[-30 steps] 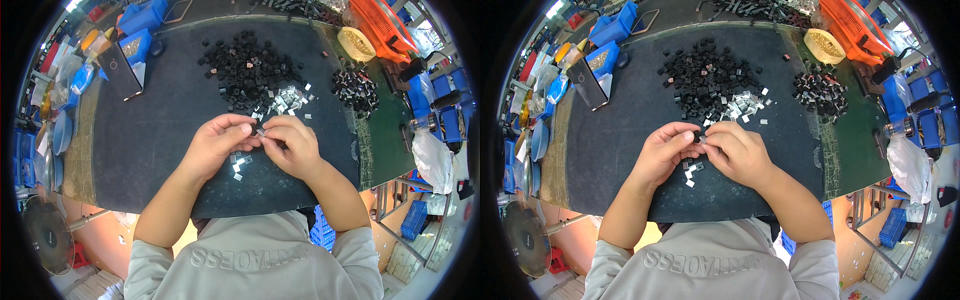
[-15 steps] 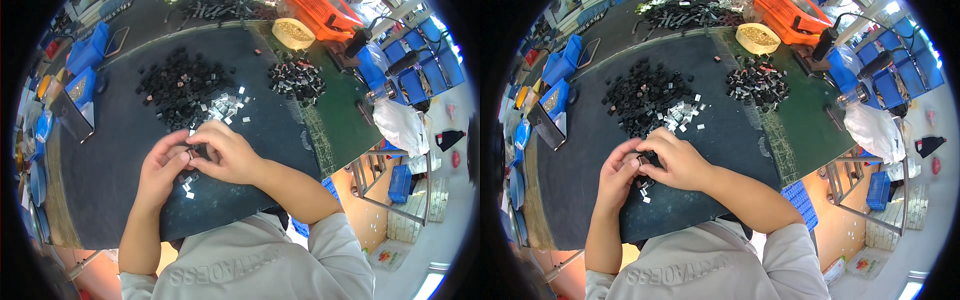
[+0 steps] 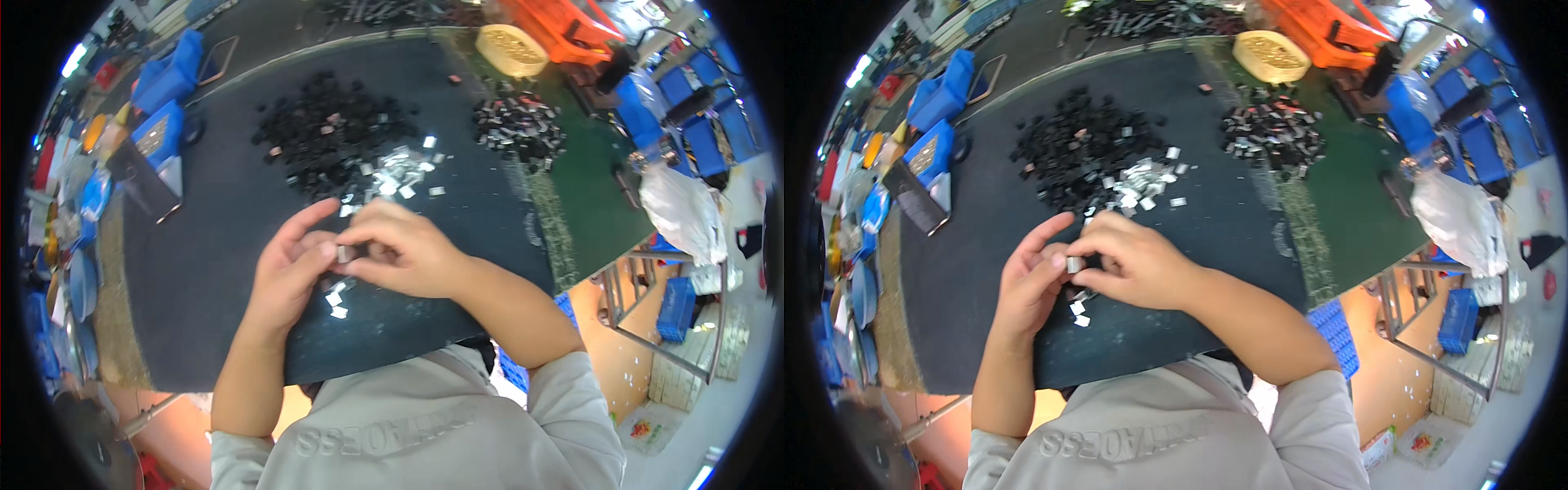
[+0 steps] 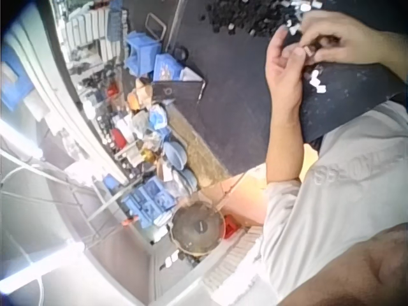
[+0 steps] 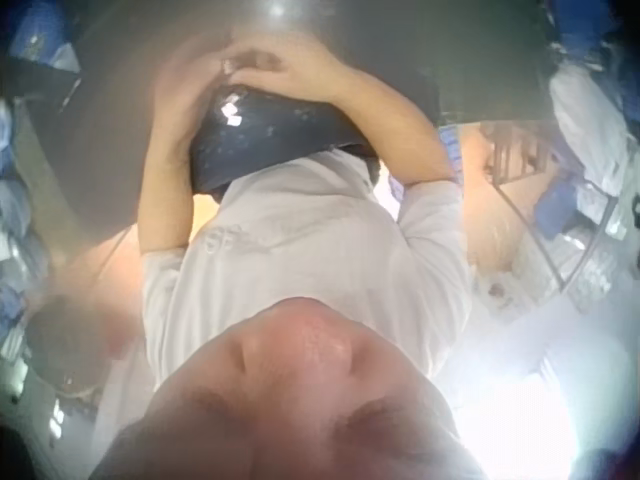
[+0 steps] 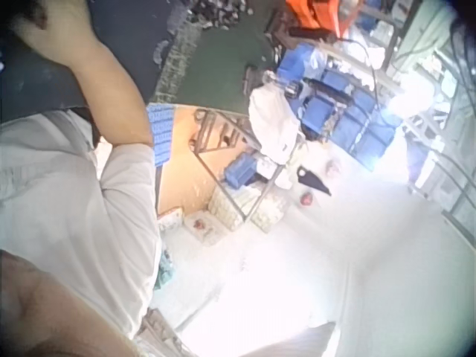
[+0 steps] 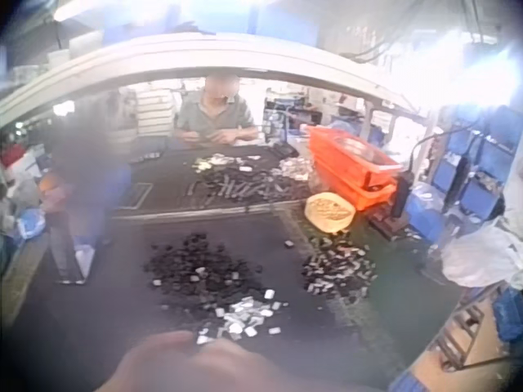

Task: The person sorts and inspects mechanical parts by hand on a workbench.

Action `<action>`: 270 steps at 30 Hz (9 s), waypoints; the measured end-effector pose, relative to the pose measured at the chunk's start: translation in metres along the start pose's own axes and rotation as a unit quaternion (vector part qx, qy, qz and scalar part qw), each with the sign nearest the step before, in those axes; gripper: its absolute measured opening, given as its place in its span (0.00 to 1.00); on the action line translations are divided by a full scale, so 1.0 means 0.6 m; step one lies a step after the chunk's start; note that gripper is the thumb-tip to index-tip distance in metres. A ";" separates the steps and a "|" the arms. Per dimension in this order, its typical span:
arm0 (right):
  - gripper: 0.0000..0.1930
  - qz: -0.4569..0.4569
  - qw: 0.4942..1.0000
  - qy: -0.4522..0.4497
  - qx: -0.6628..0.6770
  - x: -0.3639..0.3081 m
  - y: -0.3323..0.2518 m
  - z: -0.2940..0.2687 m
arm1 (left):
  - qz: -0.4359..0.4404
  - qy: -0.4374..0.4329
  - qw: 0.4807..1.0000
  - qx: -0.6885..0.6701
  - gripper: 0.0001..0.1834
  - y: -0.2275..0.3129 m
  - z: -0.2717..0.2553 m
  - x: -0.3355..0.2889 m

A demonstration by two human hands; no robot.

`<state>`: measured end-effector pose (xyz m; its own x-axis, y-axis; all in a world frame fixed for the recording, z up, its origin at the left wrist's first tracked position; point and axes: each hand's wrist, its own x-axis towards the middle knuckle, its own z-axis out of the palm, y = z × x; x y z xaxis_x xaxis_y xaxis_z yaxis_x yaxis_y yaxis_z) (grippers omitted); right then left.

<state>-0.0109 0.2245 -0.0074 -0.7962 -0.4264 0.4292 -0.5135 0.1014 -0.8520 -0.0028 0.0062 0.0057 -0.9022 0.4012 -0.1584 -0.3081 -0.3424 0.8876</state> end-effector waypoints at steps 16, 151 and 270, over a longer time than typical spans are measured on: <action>0.14 -0.014 1.000 0.005 0.010 -0.002 -0.006 0.008 | -0.013 -0.038 0.998 -0.038 0.30 -0.001 -0.005 -0.004; 0.14 -0.065 0.983 0.033 -0.168 0.000 0.003 0.026 | -0.012 0.070 0.996 0.057 0.15 0.011 -0.018 0.006; 0.20 0.057 0.998 0.012 0.037 -0.001 0.000 0.019 | -0.025 0.010 0.999 0.023 0.21 0.006 -0.012 -0.007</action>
<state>-0.0066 0.2143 -0.0111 -0.8559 -0.3944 0.3345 -0.3947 0.0805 -0.9153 -0.0026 -0.0026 0.0065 -0.8920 0.3997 -0.2113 -0.3390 -0.2821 0.8975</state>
